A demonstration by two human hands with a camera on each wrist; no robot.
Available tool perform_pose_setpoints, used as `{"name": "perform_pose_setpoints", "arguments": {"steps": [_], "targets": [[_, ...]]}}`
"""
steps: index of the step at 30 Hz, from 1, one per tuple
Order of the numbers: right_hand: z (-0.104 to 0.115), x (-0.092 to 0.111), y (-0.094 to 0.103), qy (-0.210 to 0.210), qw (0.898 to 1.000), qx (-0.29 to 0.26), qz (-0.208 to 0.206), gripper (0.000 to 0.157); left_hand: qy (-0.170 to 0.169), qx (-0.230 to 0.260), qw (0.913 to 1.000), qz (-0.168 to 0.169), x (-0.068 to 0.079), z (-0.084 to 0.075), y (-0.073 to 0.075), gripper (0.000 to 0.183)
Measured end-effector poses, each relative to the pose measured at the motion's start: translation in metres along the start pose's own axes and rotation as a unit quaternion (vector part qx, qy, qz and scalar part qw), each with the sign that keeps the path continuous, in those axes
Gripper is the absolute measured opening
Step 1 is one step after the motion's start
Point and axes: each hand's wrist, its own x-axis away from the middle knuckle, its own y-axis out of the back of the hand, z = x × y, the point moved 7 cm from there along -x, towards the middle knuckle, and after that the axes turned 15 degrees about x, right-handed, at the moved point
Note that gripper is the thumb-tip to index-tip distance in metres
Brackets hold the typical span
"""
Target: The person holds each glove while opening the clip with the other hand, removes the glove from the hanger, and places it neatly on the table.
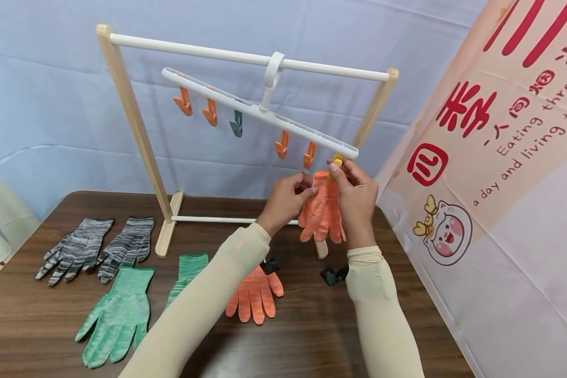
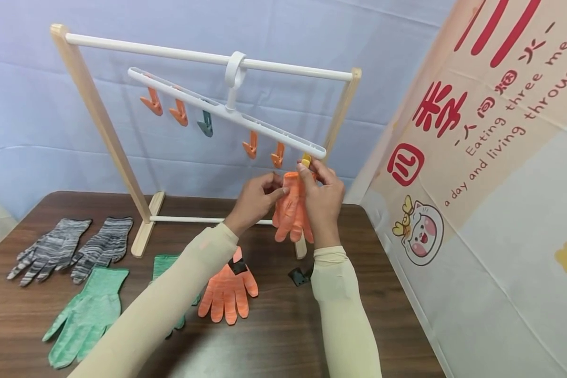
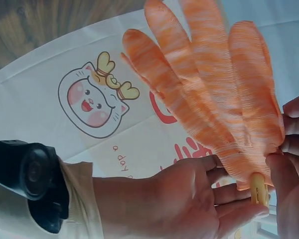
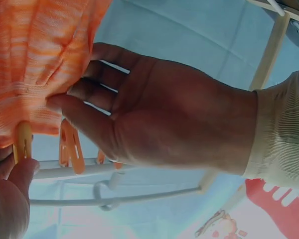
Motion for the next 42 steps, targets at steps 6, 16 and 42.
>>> {"name": "perform_pose_setpoints", "arguments": {"steps": [6, 16, 42], "targets": [[0.0, -0.001, -0.001, -0.008, 0.999, -0.037, -0.009, 0.025, 0.004, 0.0, 0.9998, 0.021, 0.009, 0.004, 0.002, 0.009], [0.002, -0.002, -0.002, -0.001, 0.999, -0.039, -0.012, 0.027, 0.049, 0.005, 0.9987, 0.015, 0.032, 0.027, 0.006, 0.007], [-0.001, 0.005, -0.002, -0.033, 0.996, -0.08, -0.005, 0.03, 0.269, 0.156, 0.9503, -0.006, 0.097, 0.099, -0.037, 0.014]]}}
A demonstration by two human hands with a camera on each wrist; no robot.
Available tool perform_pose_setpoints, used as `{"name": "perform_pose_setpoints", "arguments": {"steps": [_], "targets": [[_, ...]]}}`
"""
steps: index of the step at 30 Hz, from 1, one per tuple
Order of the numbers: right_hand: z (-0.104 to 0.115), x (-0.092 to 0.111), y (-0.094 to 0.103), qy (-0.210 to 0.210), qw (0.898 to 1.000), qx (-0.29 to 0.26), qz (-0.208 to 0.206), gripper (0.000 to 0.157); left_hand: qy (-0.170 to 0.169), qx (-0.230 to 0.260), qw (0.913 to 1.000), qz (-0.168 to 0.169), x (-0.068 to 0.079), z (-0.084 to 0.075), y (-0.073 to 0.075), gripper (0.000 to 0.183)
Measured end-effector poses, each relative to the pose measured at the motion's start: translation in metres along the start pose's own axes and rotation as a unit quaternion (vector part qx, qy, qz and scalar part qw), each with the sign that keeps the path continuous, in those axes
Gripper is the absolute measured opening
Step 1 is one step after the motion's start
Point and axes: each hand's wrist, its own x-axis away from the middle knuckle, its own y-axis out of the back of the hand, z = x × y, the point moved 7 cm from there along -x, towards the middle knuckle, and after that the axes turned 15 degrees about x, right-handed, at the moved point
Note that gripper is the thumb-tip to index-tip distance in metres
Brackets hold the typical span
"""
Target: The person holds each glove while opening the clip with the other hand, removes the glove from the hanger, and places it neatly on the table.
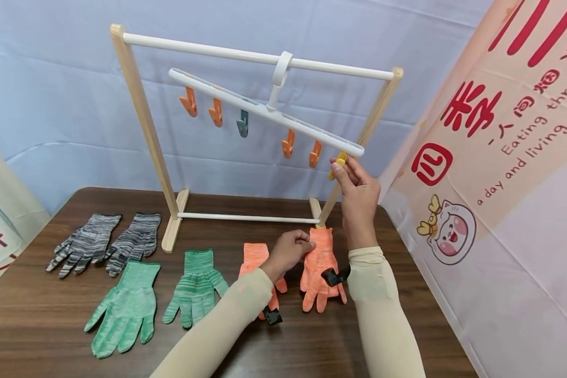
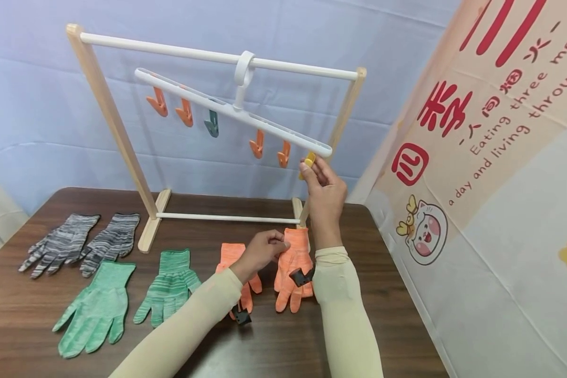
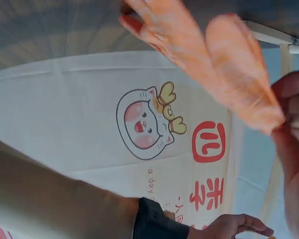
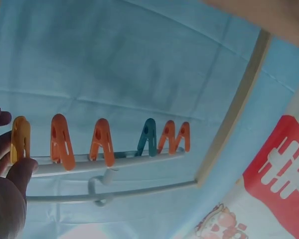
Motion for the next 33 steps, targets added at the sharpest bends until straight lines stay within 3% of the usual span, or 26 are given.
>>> {"name": "perform_pose_setpoints", "arguments": {"steps": [8, 14, 20, 24, 28, 33], "targets": [[0.001, 0.001, -0.002, -0.002, 1.0, 0.008, 0.004, 0.03, 0.029, -0.125, 0.9904, -0.051, 0.004, 0.013, 0.021, 0.012], [-0.001, 0.001, -0.005, -0.004, 1.0, 0.011, 0.012, 0.031, 0.032, -0.218, 0.9741, -0.054, 0.006, 0.018, 0.019, 0.014], [-0.003, 0.001, -0.007, -0.008, 1.0, 0.022, 0.013, 0.034, 0.021, -0.302, 0.9523, -0.04, 0.011, 0.017, 0.012, 0.045], [-0.001, 0.001, -0.008, -0.005, 0.999, 0.038, 0.011, 0.034, 0.011, -0.334, 0.942, -0.03, 0.014, 0.012, 0.01, 0.051], [0.0, 0.001, -0.008, -0.003, 0.998, 0.055, 0.009, 0.033, 0.014, -0.34, 0.9401, -0.019, 0.016, 0.01, 0.008, 0.051], [-0.001, 0.001, -0.007, -0.002, 0.998, 0.07, 0.002, 0.032, 0.013, -0.332, 0.9433, 0.002, 0.019, 0.012, 0.006, 0.024]]}}
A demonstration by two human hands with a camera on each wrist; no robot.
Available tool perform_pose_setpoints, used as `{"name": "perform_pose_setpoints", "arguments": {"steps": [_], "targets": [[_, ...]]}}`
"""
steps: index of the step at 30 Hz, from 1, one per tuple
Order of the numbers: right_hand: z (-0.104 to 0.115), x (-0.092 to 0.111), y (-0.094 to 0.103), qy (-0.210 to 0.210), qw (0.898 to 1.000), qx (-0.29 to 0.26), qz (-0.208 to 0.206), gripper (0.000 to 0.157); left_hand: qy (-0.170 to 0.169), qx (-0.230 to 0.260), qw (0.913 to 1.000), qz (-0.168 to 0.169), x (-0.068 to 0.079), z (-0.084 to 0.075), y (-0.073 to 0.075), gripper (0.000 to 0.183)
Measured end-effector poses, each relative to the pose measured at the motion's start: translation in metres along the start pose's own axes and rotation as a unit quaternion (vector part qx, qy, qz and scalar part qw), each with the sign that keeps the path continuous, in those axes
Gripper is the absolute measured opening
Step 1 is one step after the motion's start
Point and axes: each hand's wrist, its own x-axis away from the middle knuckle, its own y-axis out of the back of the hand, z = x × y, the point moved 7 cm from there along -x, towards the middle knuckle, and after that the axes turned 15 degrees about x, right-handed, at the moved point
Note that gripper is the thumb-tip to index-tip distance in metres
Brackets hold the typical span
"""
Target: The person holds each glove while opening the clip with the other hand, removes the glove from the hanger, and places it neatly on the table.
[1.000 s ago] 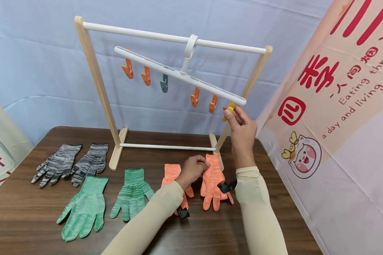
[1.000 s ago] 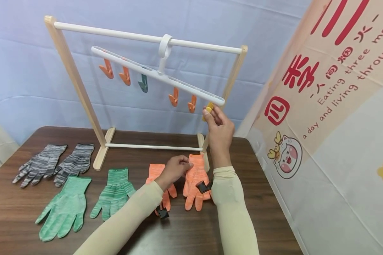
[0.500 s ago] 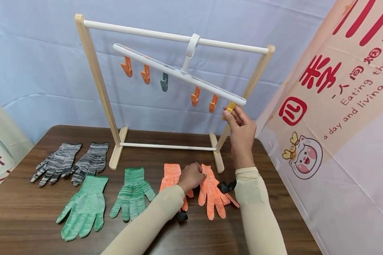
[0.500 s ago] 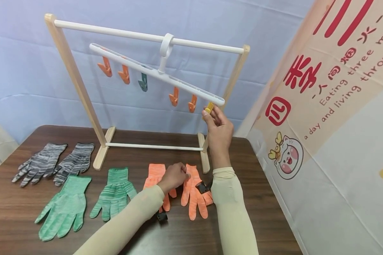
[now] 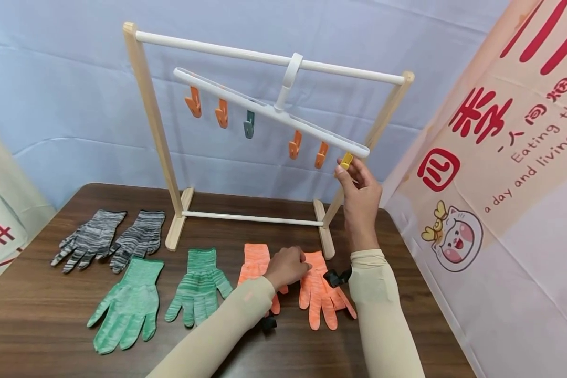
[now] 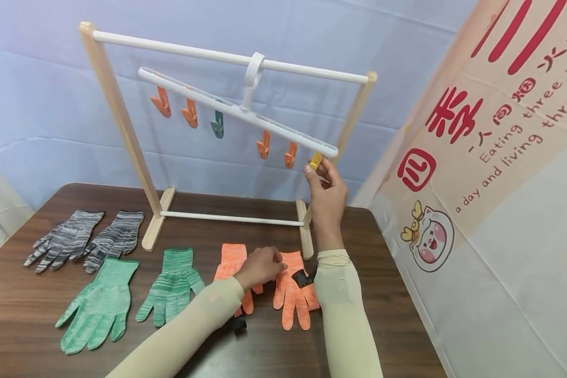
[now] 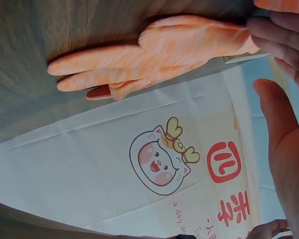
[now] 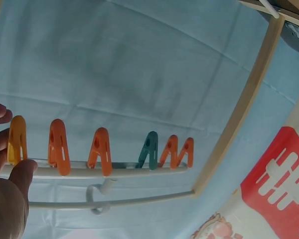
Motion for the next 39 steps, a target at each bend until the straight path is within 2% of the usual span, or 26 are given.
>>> {"name": "perform_pose_setpoints", "arguments": {"steps": [2, 9, 16, 21, 27, 32, 39], "targets": [[-0.001, -0.001, 0.001, 0.0, 1.0, 0.0, -0.002, 0.033, -0.005, 0.005, 1.0, 0.003, 0.001, -0.001, 0.0, 0.017], [-0.003, -0.005, 0.005, 0.001, 1.0, 0.0, -0.01, 0.033, -0.04, 0.011, 0.9991, -0.01, 0.005, -0.005, 0.01, 0.019], [-0.009, -0.009, 0.008, -0.016, 1.0, 0.006, -0.022, 0.032, -0.081, 0.026, 0.9963, -0.012, 0.011, -0.01, 0.033, 0.02], [-0.012, -0.011, 0.009, -0.023, 0.999, 0.001, -0.024, 0.027, -0.097, 0.012, 0.9949, -0.023, 0.015, -0.009, 0.052, 0.021], [-0.014, -0.012, 0.01, -0.027, 0.999, 0.013, -0.022, 0.024, -0.106, -0.04, 0.9915, -0.065, 0.022, 0.0, 0.077, 0.02], [-0.018, -0.012, 0.014, -0.028, 0.999, 0.026, -0.023, 0.024, -0.099, -0.08, 0.9873, -0.095, 0.026, 0.008, 0.098, 0.021], [-0.034, -0.016, 0.018, -0.027, 0.998, 0.057, -0.021, 0.022, -0.082, -0.101, 0.9821, -0.136, 0.037, 0.022, 0.127, 0.021]]}}
